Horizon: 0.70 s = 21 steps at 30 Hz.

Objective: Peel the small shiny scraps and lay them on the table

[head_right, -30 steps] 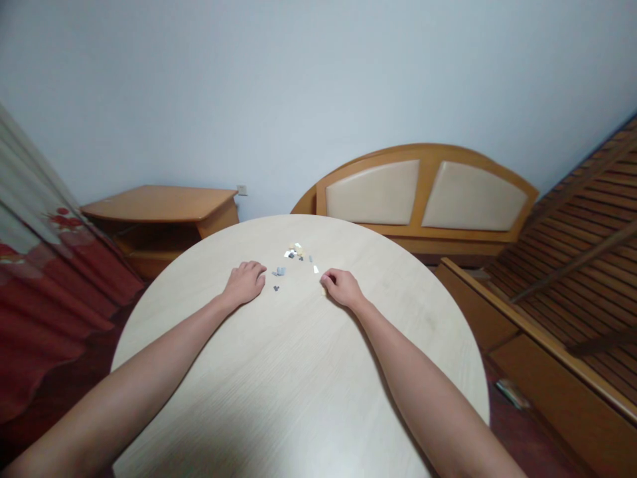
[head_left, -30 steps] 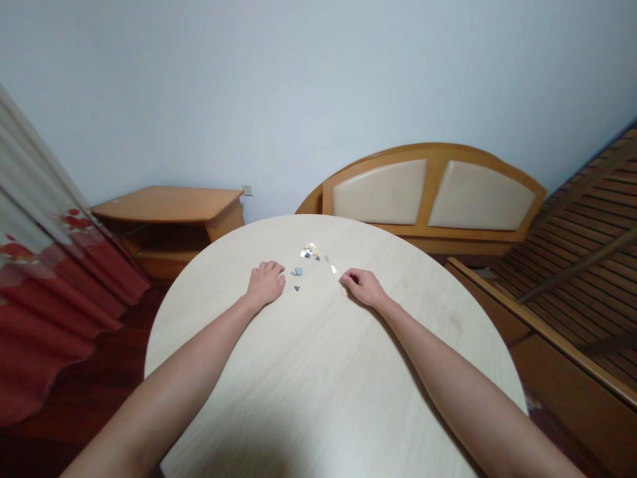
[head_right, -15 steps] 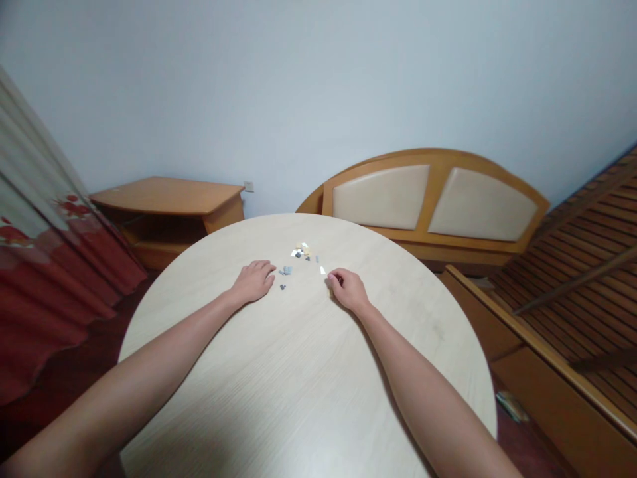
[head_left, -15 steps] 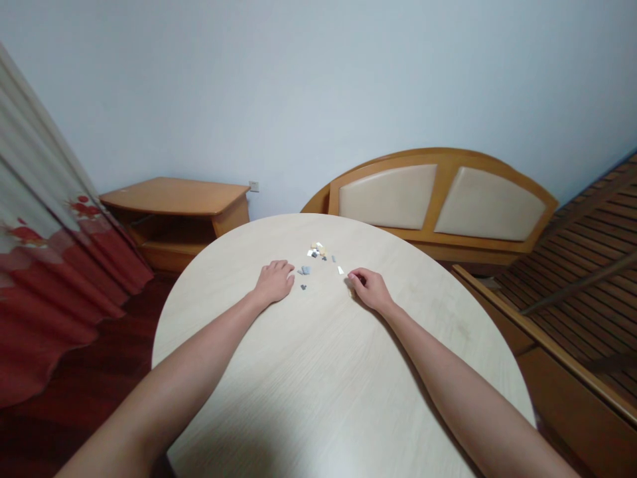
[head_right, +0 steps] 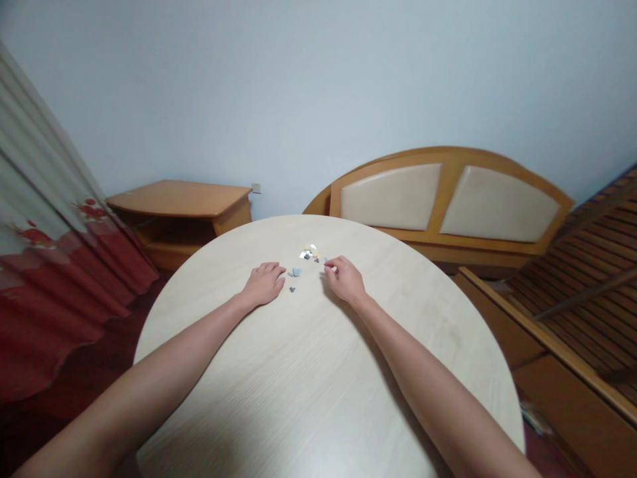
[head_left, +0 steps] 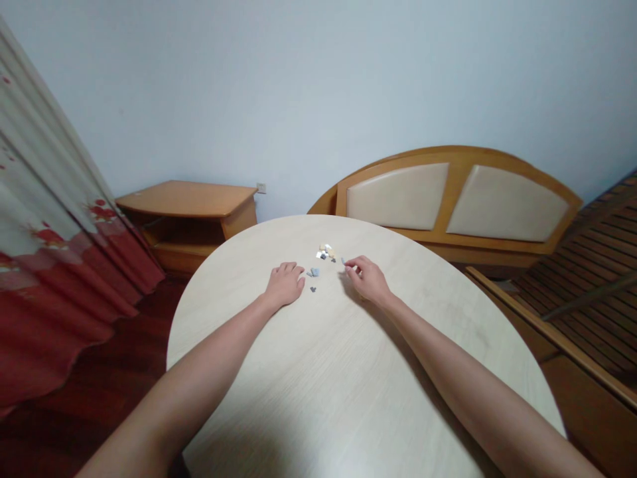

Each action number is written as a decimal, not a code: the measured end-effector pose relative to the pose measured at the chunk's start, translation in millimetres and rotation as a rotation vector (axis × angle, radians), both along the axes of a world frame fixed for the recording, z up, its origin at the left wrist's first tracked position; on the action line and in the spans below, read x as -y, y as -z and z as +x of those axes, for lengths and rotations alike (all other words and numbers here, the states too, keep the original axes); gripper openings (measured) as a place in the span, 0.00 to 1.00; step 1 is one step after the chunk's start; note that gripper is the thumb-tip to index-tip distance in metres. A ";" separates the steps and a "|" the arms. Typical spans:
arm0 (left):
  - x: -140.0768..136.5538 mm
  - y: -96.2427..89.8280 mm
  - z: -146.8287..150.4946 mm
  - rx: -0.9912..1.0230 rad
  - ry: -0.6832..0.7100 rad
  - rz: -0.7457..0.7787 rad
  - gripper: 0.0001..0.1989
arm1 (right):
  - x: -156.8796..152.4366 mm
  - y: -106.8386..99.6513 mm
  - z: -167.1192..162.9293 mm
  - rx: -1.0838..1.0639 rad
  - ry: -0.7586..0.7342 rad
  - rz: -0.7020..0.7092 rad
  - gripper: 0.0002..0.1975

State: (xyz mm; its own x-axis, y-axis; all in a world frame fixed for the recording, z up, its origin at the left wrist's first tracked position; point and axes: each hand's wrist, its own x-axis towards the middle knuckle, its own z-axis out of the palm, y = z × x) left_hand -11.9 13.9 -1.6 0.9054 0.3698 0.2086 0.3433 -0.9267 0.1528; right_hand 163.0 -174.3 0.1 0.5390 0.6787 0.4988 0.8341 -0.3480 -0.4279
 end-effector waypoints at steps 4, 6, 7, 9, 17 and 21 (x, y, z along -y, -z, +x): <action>-0.3 0.3 -0.9 -0.004 0.010 0.019 0.19 | -39.0 -6.9 8.5 0.104 -0.038 -0.251 0.20; -0.8 0.6 -0.6 -0.006 0.004 0.015 0.19 | -56.7 -6.6 11.1 0.120 -0.011 -0.361 0.21; -1.3 1.0 -0.2 -0.005 0.000 0.013 0.19 | -64.1 -5.6 11.6 0.120 0.002 -0.404 0.21; -2.5 2.3 0.9 0.000 0.000 0.008 0.19 | -75.6 -2.8 11.1 0.119 0.025 -0.451 0.22; -3.9 4.1 1.5 0.014 0.018 -0.010 0.19 | -84.3 3.8 5.2 0.157 0.070 -0.358 0.15; -2.9 2.3 0.6 0.018 0.020 -0.003 0.18 | -83.4 6.3 10.1 0.140 0.125 -0.309 0.14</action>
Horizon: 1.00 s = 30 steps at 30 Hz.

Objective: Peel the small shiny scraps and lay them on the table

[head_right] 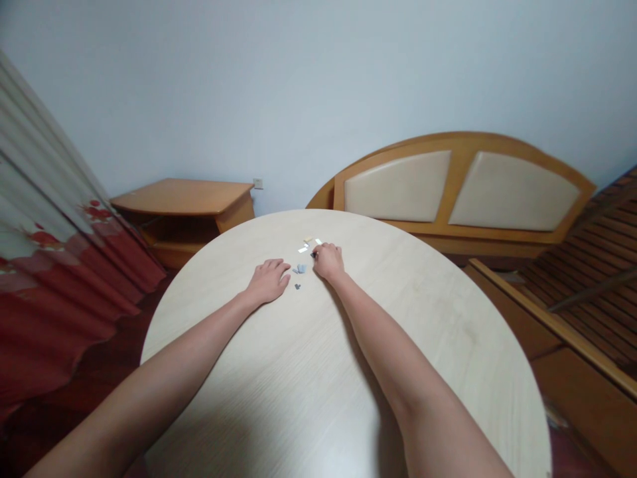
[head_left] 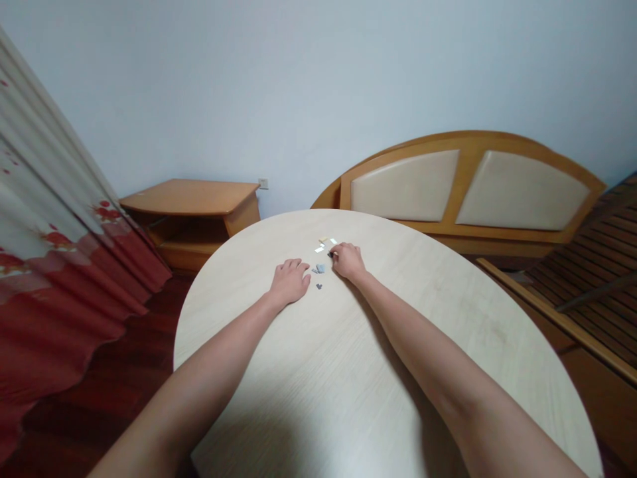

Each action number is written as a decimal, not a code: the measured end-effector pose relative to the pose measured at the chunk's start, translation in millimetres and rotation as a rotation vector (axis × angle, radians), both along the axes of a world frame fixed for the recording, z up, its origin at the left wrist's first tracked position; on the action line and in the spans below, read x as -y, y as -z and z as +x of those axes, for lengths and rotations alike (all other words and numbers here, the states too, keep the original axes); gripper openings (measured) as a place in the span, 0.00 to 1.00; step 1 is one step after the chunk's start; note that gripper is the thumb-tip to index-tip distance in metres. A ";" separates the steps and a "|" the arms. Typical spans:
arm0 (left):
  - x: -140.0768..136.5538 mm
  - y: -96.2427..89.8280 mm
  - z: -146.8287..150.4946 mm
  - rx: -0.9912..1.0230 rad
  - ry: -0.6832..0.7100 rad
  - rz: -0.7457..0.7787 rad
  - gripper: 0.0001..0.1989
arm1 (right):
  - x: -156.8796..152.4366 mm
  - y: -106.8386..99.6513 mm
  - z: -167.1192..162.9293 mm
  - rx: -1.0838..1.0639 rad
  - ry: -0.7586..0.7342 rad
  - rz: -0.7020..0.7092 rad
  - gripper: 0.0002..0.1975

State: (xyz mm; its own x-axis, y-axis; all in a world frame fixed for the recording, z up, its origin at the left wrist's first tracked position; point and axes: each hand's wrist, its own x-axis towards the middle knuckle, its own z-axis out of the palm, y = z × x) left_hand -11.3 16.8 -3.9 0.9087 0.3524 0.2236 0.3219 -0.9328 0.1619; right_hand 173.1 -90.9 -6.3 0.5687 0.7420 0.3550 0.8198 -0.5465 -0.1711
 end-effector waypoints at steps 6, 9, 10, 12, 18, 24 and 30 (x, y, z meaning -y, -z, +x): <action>0.0 0.8 -0.2 -0.012 0.000 0.008 0.19 | -7.1 2.9 5.8 -0.063 0.047 0.047 0.14; -1.3 0.3 -0.9 -0.014 -0.003 -0.002 0.18 | -6.6 -0.4 7.6 -0.093 0.032 0.158 0.17; -1.5 -1.0 -1.3 -0.011 -0.002 -0.012 0.18 | -3.8 -2.4 7.1 -0.103 0.020 0.213 0.16; 0.2 -5.6 -2.0 0.030 0.016 -0.046 0.18 | 7.1 -6.9 2.1 -0.133 -0.036 0.335 0.14; 27.2 -24.6 -5.0 0.265 0.369 -0.098 0.21 | 69.3 -9.6 -52.1 -0.304 -0.327 0.537 0.12; 42.5 -21.4 -5.6 0.207 0.450 -0.105 0.13 | 96.3 -0.3 -86.4 -0.259 -0.414 0.549 0.11; 38.4 -17.7 -3.2 0.287 0.469 -0.126 0.12 | 92.2 1.1 -78.6 -0.164 -0.456 0.531 0.09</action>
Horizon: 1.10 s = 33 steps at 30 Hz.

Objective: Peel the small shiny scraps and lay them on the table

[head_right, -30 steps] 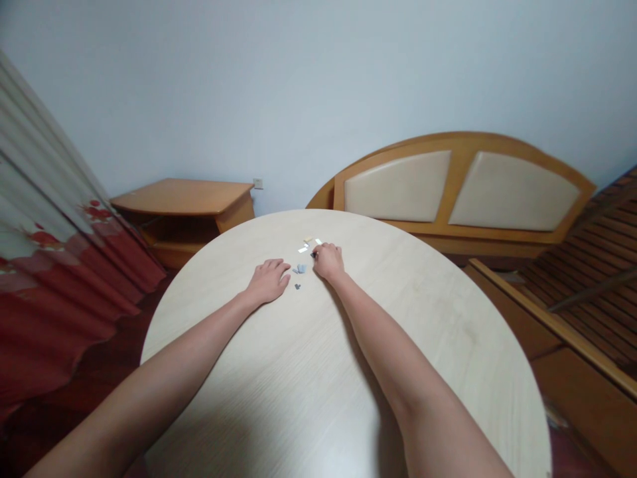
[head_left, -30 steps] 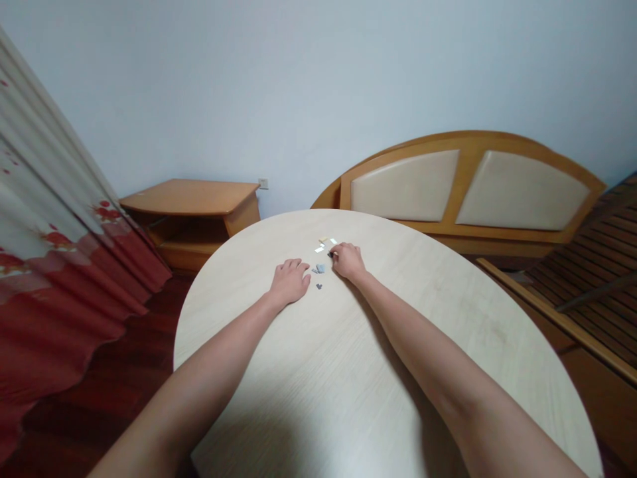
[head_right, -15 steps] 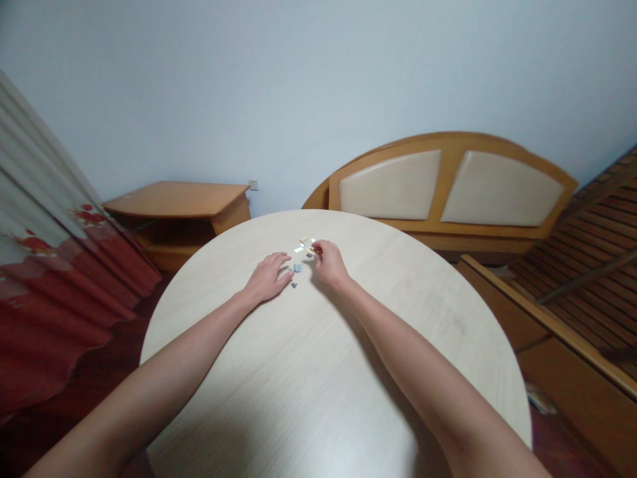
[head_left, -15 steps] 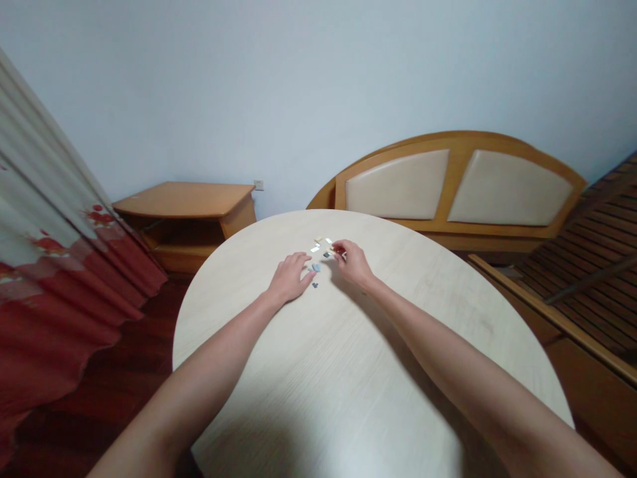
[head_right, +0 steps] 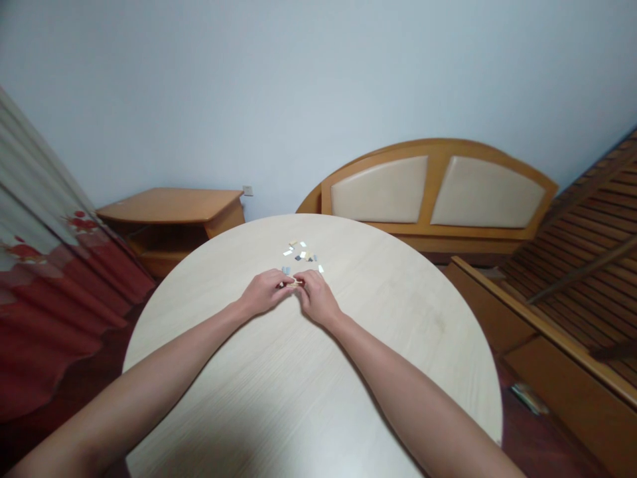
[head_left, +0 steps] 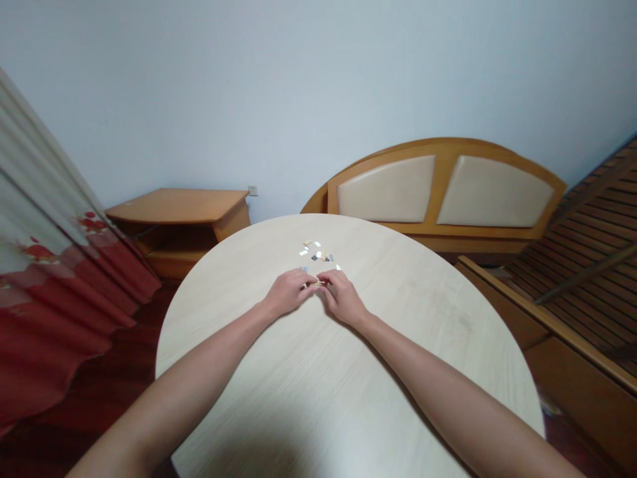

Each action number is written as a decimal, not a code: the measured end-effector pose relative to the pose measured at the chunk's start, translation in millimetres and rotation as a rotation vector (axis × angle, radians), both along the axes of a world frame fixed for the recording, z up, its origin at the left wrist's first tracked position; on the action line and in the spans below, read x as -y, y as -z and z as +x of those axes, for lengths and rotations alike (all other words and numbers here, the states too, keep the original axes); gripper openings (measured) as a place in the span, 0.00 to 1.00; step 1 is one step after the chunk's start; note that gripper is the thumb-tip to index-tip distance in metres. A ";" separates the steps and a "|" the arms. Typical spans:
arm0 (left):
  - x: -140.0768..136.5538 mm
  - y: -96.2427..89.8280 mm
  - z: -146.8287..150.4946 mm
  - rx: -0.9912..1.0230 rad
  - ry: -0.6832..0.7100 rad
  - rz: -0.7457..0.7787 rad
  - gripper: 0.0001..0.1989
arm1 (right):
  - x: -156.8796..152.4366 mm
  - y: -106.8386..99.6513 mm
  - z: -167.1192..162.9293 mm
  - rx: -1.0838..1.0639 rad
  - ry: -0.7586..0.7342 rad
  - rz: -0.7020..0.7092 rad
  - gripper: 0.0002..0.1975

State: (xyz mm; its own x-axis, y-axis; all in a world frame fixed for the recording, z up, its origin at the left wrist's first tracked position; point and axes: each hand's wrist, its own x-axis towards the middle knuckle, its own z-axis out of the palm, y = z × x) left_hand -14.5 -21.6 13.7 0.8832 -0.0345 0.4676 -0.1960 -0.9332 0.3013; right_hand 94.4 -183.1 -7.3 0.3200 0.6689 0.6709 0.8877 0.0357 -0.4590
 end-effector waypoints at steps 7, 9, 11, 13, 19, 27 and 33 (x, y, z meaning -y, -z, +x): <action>2.5 1.7 0.9 -0.003 -0.045 -0.069 0.10 | 4.3 5.5 8.2 0.008 0.108 -0.158 0.07; 2.1 1.8 0.5 -0.008 -0.051 -0.079 0.09 | 3.6 6.1 9.1 0.020 0.116 -0.170 0.08; 1.6 1.9 0.3 0.001 -0.046 -0.095 0.09 | 2.6 6.5 9.7 0.032 0.126 -0.168 0.08; 1.3 2.2 0.3 0.009 -0.039 -0.105 0.09 | 2.2 6.8 10.2 0.039 0.128 -0.158 0.08; 1.8 3.0 0.2 -0.009 -0.034 -0.103 0.09 | 3.3 5.8 10.3 0.047 0.119 -0.167 0.09; 1.5 4.6 -0.6 -0.002 -0.030 -0.096 0.10 | 3.2 6.8 12.0 0.029 0.093 -0.151 0.08; 1.7 7.1 1.5 0.041 -0.018 -0.050 0.12 | 2.0 6.5 10.8 0.000 0.066 -0.098 0.11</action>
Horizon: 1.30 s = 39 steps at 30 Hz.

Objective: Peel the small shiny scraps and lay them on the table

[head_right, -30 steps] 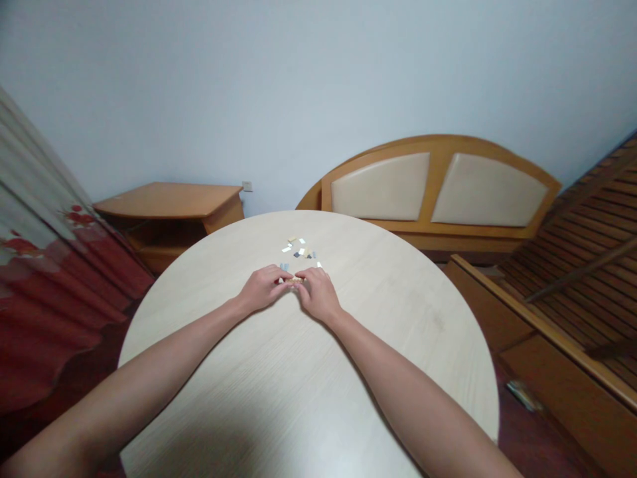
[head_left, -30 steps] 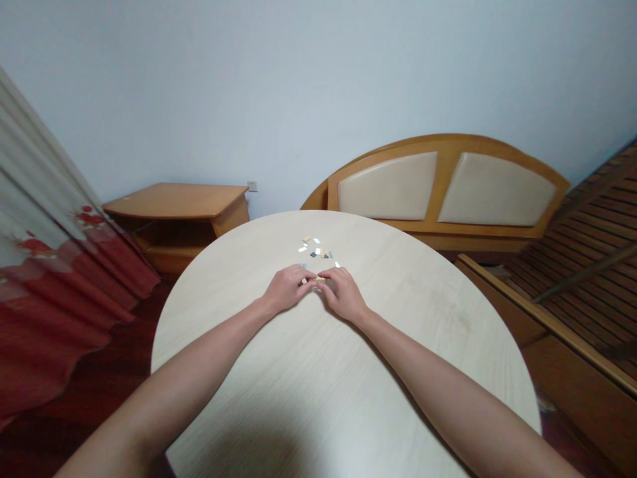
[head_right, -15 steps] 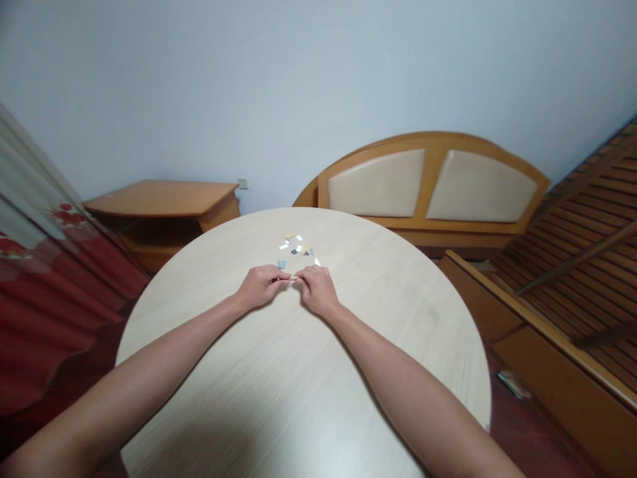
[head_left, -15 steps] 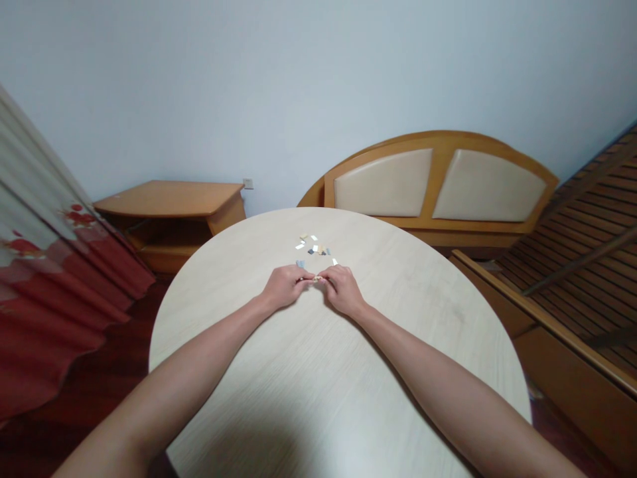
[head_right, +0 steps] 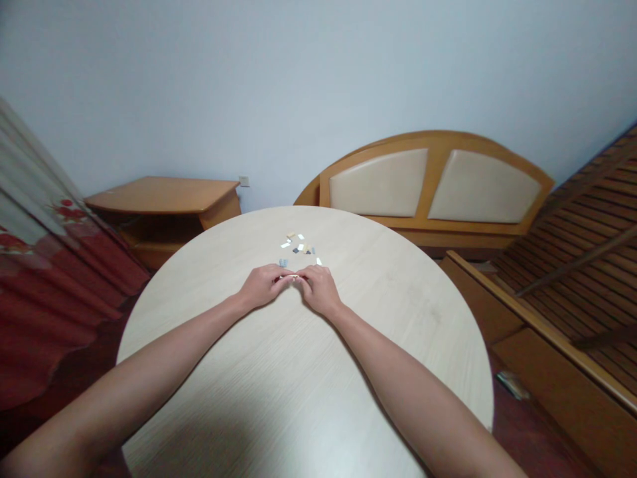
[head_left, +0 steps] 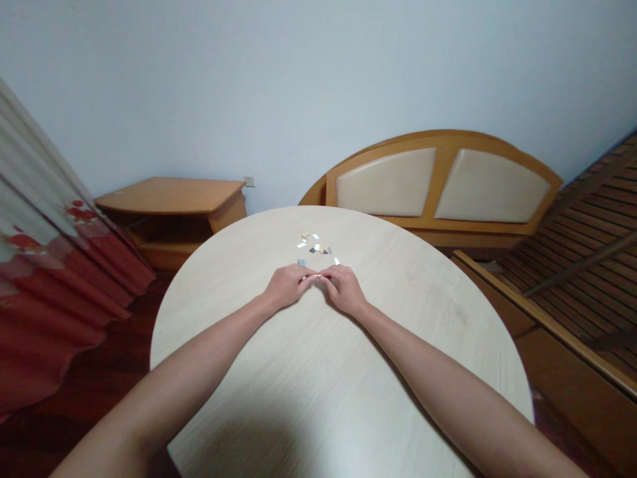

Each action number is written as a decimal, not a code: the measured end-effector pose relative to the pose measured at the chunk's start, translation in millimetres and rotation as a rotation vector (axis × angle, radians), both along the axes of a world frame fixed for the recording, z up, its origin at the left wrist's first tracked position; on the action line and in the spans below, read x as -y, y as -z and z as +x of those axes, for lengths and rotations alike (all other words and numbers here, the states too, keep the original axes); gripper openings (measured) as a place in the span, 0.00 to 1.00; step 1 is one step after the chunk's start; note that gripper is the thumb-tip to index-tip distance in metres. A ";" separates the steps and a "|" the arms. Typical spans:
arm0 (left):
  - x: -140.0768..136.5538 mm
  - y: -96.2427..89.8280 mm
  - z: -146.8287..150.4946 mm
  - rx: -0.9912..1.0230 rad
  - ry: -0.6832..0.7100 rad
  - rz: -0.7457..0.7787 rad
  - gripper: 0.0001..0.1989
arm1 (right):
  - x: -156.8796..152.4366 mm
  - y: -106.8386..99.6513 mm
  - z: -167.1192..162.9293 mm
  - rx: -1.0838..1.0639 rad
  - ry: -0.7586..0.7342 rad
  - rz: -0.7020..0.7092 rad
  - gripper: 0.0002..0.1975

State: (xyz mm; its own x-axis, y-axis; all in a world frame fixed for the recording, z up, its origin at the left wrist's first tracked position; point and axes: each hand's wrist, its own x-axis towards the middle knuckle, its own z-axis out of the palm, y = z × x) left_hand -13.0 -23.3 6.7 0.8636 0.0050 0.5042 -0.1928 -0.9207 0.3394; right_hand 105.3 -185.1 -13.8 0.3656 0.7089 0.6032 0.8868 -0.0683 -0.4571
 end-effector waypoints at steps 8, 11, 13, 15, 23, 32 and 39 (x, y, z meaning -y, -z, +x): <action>-0.3 0.9 0.2 0.115 0.001 0.025 0.10 | 1.0 -4.1 -2.8 -0.034 0.025 0.012 0.15; -0.9 2.4 1.0 0.122 0.010 0.009 0.10 | 1.6 -4.5 -2.9 -0.019 0.032 -0.006 0.18; -1.4 3.6 1.6 0.123 0.013 0.003 0.10 | 1.5 -4.2 -2.9 -0.008 0.027 -0.014 0.18; -1.5 4.3 2.0 0.124 0.014 0.001 0.10 | 1.0 -3.7 -2.8 -0.006 0.024 -0.013 0.17; -0.4 4.2 2.5 0.131 -0.009 -0.031 0.10 | -0.1 -2.0 -1.9 -0.004 0.029 0.094 0.12; -3.0 7.8 3.7 0.102 -0.033 -0.038 0.09 | -0.1 -1.1 0.4 0.000 0.028 0.122 0.08; 1.0 1.7 1.7 0.030 -0.066 -0.036 0.10 | 0.4 -2.9 -1.5 -0.008 0.006 0.122 0.10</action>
State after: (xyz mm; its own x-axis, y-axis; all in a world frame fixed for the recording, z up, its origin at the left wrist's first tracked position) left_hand -11.3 -24.3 5.0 0.8454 0.0798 0.5281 -0.1430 -0.9188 0.3679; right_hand 103.7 -185.5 -11.0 0.3747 0.6284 0.6817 0.8827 -0.0170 -0.4696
